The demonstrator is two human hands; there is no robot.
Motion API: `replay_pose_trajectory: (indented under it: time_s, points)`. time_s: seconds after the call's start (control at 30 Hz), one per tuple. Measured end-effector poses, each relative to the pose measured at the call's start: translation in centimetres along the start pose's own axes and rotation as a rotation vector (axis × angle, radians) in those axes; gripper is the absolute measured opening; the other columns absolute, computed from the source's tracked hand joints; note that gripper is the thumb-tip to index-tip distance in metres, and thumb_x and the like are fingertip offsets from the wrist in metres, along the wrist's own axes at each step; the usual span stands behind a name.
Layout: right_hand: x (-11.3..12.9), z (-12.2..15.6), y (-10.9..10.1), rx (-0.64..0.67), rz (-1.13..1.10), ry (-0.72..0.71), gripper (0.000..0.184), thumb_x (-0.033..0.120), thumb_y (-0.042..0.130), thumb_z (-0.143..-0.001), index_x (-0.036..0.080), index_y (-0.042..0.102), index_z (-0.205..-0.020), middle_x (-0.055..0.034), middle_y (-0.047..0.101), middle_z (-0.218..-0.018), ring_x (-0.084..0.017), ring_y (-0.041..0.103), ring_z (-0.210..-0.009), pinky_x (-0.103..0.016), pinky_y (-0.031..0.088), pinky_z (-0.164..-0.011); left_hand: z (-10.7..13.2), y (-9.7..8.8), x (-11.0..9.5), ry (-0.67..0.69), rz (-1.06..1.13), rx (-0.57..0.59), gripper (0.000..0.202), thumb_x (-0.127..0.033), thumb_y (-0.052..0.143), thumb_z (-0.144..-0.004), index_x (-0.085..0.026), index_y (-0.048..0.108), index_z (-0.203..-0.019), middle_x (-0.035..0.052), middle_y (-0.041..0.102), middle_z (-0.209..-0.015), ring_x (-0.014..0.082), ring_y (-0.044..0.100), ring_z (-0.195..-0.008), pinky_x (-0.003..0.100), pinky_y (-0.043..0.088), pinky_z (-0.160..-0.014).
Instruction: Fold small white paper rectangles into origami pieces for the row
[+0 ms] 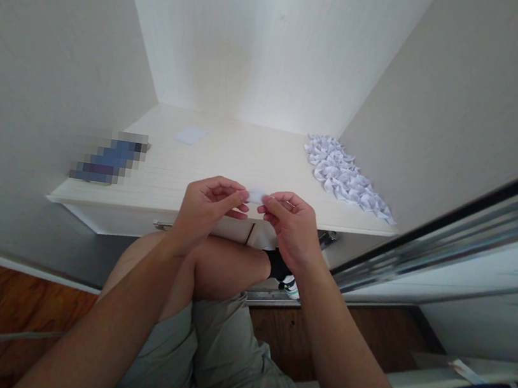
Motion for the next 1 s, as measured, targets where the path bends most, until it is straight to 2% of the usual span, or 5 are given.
replay_pose_trajectory:
  time_s: [0.13, 0.3, 0.5, 0.77, 1.0]
  points:
    - [-0.2, -0.5, -0.1, -0.033, 0.027, 0.017, 0.030, 0.032, 0.090, -0.066, 0.020, 0.068, -0.082, 0.0024, 0.072, -0.068, -0.013, 0.070, -0.065, -0.024, 0.051, -0.063, -0.4, -0.5, 0.6, -0.049, -0.031, -0.043, 0.029, -0.036, 0.092, -0.071, -0.014, 0.078, -0.083, 0.0032, 0.076, -0.067, 0.0154, 0.073, -0.057, 0.025, 0.065, -0.057]
    - [-0.4, -1.1, 0.4, 0.034, 0.102, 0.026, 0.033, 0.035, 0.089, -0.066, 0.020, 0.069, -0.087, 0.0014, 0.075, -0.068, -0.013, 0.070, -0.063, -0.024, 0.052, -0.062, -0.9, -1.1, 1.1, -0.075, -0.019, -0.108, 0.033, -0.038, 0.094, -0.065, -0.013, 0.078, -0.080, 0.0046, 0.076, -0.065, 0.0168, 0.072, -0.054, 0.027, 0.065, -0.054]
    - [-0.6, -1.8, 0.6, 0.067, 0.145, 0.026, 0.031, 0.035, 0.090, -0.064, 0.019, 0.070, -0.082, 0.0009, 0.074, -0.067, -0.013, 0.069, -0.062, -0.025, 0.051, -0.061, -1.0, -1.1, 1.1, -0.071, -0.004, -0.093, 0.031, -0.037, 0.094, -0.065, -0.014, 0.079, -0.080, 0.0052, 0.077, -0.067, 0.0181, 0.074, -0.057, 0.030, 0.067, -0.060]
    - [0.2, -1.9, 1.1, 0.071, 0.189, -0.119, 0.029, 0.035, 0.088, -0.071, 0.019, 0.072, -0.088, 0.0017, 0.074, -0.070, -0.012, 0.067, -0.062, -0.027, 0.052, -0.062, -1.0, -1.1, 0.6, -0.028, 0.026, -0.081, 0.034, -0.035, 0.096, -0.064, -0.013, 0.080, -0.084, 0.0060, 0.080, -0.073, 0.0199, 0.077, -0.063, 0.036, 0.070, -0.070]
    - [0.6, -1.6, 1.5, 0.083, 0.239, -0.211, 0.036, 0.037, 0.092, -0.068, 0.020, 0.072, -0.093, 0.0012, 0.076, -0.075, -0.014, 0.069, -0.066, -0.030, 0.057, -0.067, -1.0, -0.8, 0.4, -0.002, 0.008, -0.051, 0.039, -0.034, 0.098, -0.060, -0.013, 0.078, -0.085, 0.0076, 0.081, -0.076, 0.0207, 0.078, -0.064, 0.035, 0.070, -0.067]
Point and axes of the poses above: each hand's wrist, its own z-axis away from the middle knuckle, its own y-axis out of the palm, x = y × z, the point moved 10 cm from there along -z, towards the middle knuckle
